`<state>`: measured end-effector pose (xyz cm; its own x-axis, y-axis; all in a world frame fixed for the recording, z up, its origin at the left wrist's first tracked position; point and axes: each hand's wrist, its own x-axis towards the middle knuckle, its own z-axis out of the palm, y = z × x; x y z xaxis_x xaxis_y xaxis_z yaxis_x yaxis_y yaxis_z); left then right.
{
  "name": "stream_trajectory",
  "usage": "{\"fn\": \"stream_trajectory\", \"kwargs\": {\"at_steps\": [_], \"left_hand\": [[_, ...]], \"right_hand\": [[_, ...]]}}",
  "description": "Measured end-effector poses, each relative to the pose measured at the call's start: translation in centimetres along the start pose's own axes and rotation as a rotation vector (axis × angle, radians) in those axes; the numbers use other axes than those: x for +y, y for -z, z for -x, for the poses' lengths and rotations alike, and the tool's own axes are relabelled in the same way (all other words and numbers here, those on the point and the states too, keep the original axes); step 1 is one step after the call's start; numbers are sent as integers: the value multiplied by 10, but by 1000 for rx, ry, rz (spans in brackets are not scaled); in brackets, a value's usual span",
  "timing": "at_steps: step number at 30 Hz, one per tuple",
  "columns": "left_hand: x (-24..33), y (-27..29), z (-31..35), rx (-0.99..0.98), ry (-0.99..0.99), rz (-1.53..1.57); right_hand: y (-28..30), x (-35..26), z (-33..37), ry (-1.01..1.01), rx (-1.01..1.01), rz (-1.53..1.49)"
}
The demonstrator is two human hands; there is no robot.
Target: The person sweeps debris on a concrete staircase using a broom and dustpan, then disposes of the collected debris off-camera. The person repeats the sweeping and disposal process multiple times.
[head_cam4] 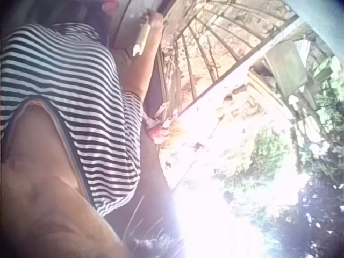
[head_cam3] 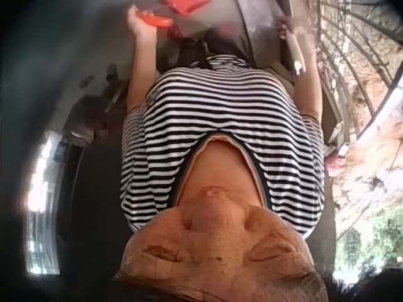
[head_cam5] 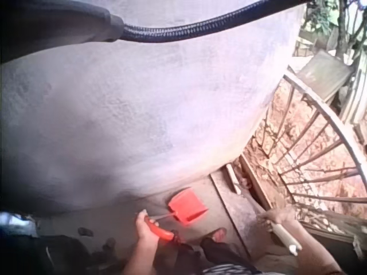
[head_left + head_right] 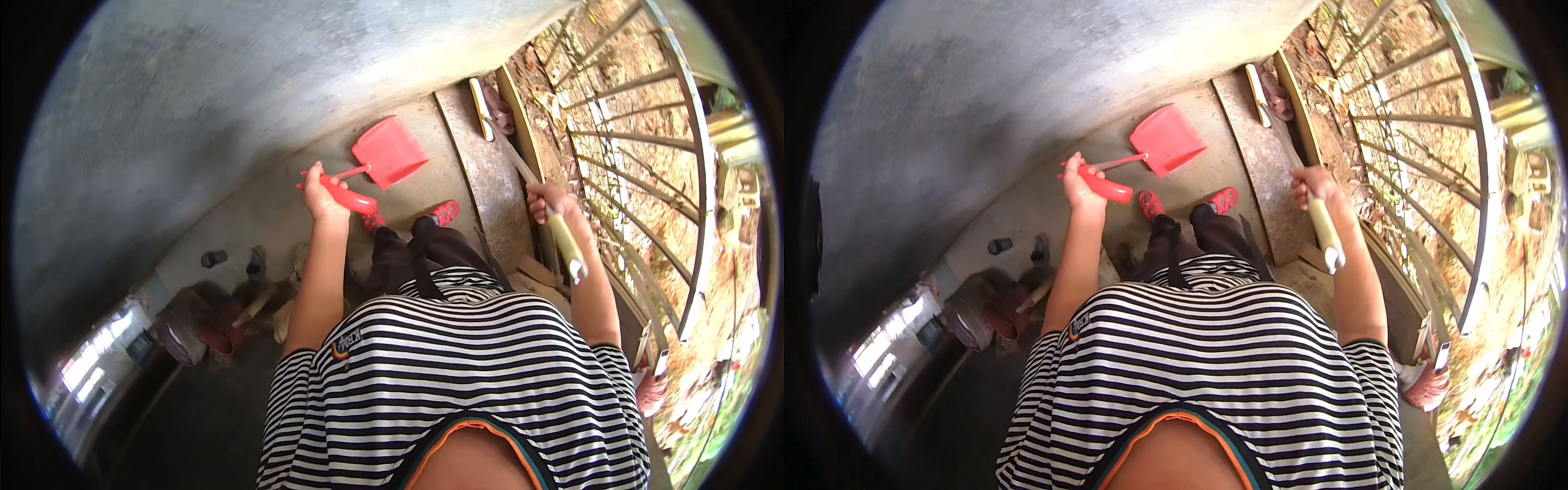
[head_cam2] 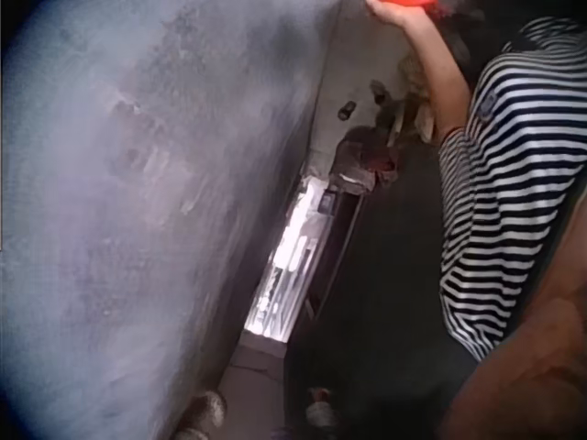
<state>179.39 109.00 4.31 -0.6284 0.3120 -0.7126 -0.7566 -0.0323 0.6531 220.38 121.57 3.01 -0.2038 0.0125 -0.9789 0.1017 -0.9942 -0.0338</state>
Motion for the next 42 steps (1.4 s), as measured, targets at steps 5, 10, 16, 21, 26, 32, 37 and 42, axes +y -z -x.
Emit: {"fn": "stream_trajectory", "kwargs": {"at_steps": [5,10,16,21,26,32,37,42], "left_hand": [[14,19,-15,12,9,20],[37,29,-10,-10,29,32],[65,87,-37,16,26,49],[89,144,-54,35,-22,53],[127,168,-70,73,-25,47],[144,190,-94,79,-45,99],[178,216,-114,102,-41,153],[220,261,-130,109,-17,84]], "right_hand": [[-72,-4,-21,174,216,810],[-132,80,-26,228,292,1345],[-138,137,33,171,-27,723],[-166,149,12,116,-41,477],[-197,111,-51,-126,-38,-64],[-264,123,-108,180,153,1029],[-295,153,-52,105,-63,1013],[-296,209,-25,105,-116,692]]}}
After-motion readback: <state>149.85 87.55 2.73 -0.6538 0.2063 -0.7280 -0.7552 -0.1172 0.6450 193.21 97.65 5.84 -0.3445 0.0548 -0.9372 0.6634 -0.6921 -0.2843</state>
